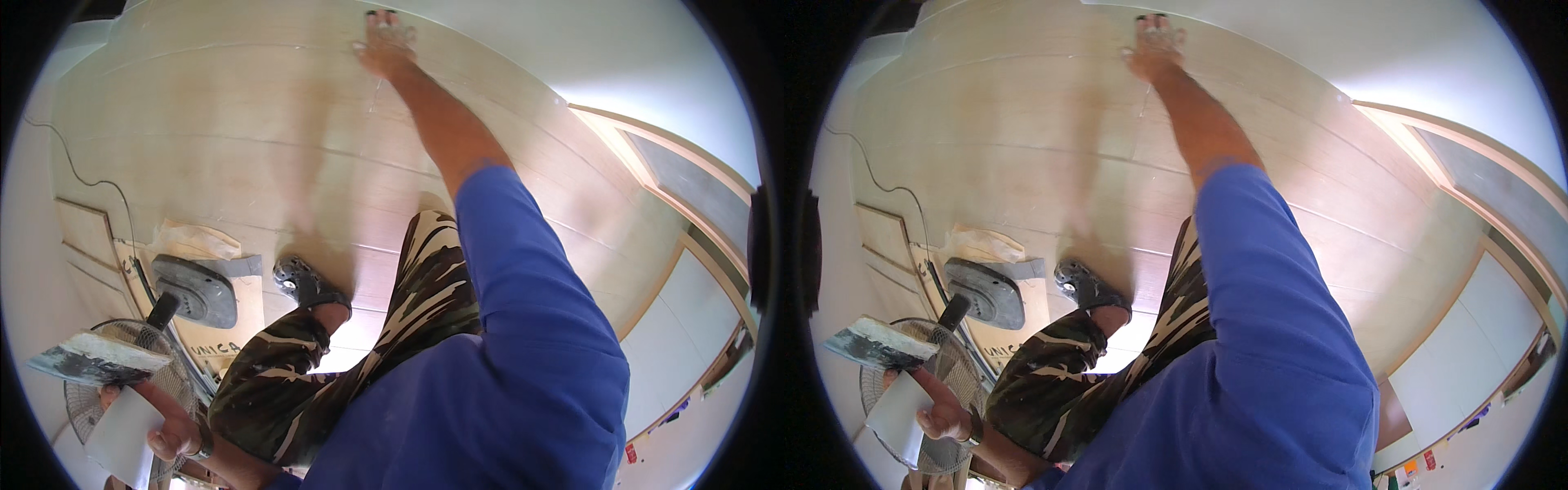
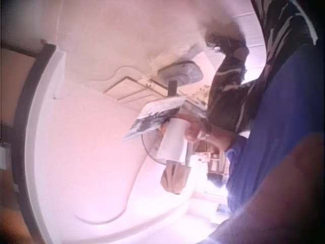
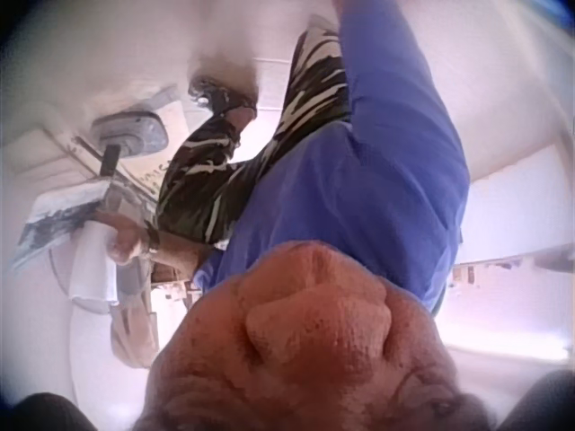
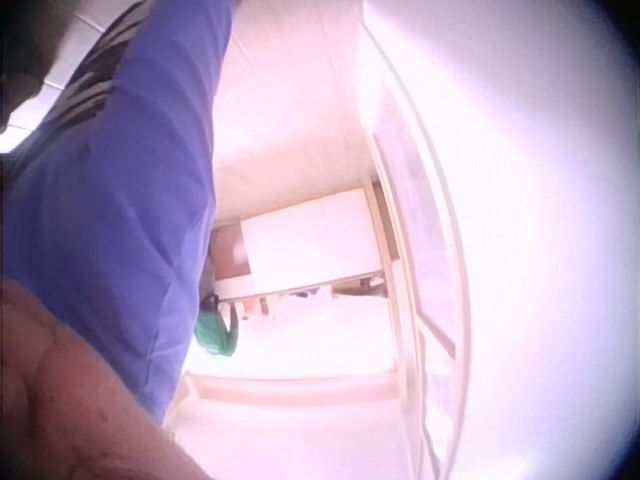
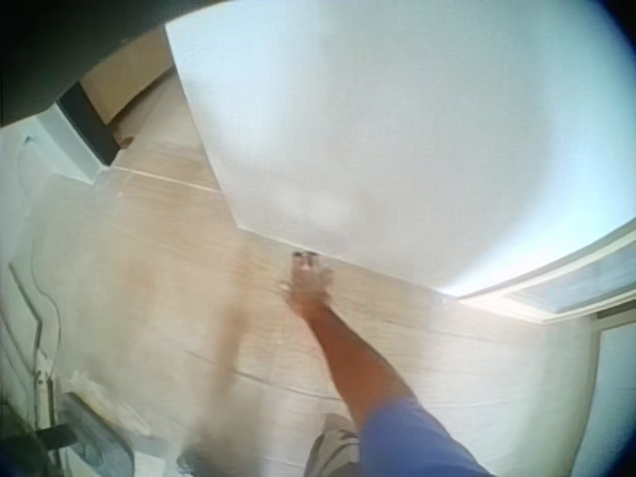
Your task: The person kneels on a tiled floor and uses a putty knife to spread a white paste into the grout lines. They hold a white cup in the other hand and repeatedly apply and smooth the material across multiple tile seams.
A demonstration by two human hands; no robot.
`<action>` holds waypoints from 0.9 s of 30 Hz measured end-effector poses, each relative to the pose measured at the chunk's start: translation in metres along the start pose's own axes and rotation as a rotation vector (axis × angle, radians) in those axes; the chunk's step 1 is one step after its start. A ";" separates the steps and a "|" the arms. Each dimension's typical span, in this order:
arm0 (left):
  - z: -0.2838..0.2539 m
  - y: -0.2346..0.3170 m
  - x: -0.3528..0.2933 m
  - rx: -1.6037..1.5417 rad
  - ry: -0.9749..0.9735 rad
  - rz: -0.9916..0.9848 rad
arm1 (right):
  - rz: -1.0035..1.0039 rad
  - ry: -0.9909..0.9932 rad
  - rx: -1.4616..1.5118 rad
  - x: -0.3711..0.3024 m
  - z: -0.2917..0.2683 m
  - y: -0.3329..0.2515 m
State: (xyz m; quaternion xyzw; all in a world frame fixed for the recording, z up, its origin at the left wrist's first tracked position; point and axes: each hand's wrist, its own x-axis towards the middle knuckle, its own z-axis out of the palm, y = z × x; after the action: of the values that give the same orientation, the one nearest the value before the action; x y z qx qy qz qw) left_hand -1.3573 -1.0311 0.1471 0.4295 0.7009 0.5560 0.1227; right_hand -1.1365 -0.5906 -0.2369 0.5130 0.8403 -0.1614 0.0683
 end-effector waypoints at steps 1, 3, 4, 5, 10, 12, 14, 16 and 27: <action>-0.005 -0.003 -0.002 -0.025 0.010 -0.037 | 0.042 0.047 -0.024 -0.010 0.004 0.028; -0.010 -0.006 -0.005 -0.062 0.029 -0.117 | 0.081 0.147 -0.104 -0.045 0.020 0.098; -0.009 -0.003 -0.003 -0.042 0.061 -0.117 | 0.152 0.130 -0.101 -0.067 0.013 0.128; -0.005 -0.001 0.001 -0.018 0.088 -0.119 | 0.226 0.108 -0.093 -0.090 0.007 0.157; 0.005 -0.003 0.008 -0.115 -0.015 -0.057 | 0.626 0.041 0.044 -0.160 -0.025 0.303; 0.006 0.004 0.008 -0.114 0.055 -0.097 | 0.716 0.035 0.132 -0.155 -0.041 0.327; 0.007 0.010 0.008 -0.086 0.087 -0.098 | 0.703 0.043 0.072 -0.145 -0.039 0.311; 0.010 0.010 0.009 -0.064 0.085 -0.063 | 0.592 0.034 -0.046 -0.165 -0.029 0.298; -0.014 -0.003 -0.003 -0.043 0.021 -0.066 | 0.683 -0.109 0.081 -0.131 -0.029 0.328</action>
State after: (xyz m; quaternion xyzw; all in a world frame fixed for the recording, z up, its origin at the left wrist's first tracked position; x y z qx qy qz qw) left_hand -1.3662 -1.0429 0.1487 0.3976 0.7039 0.5710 0.1430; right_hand -0.7836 -0.5527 -0.2386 0.7575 0.6082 -0.1895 0.1426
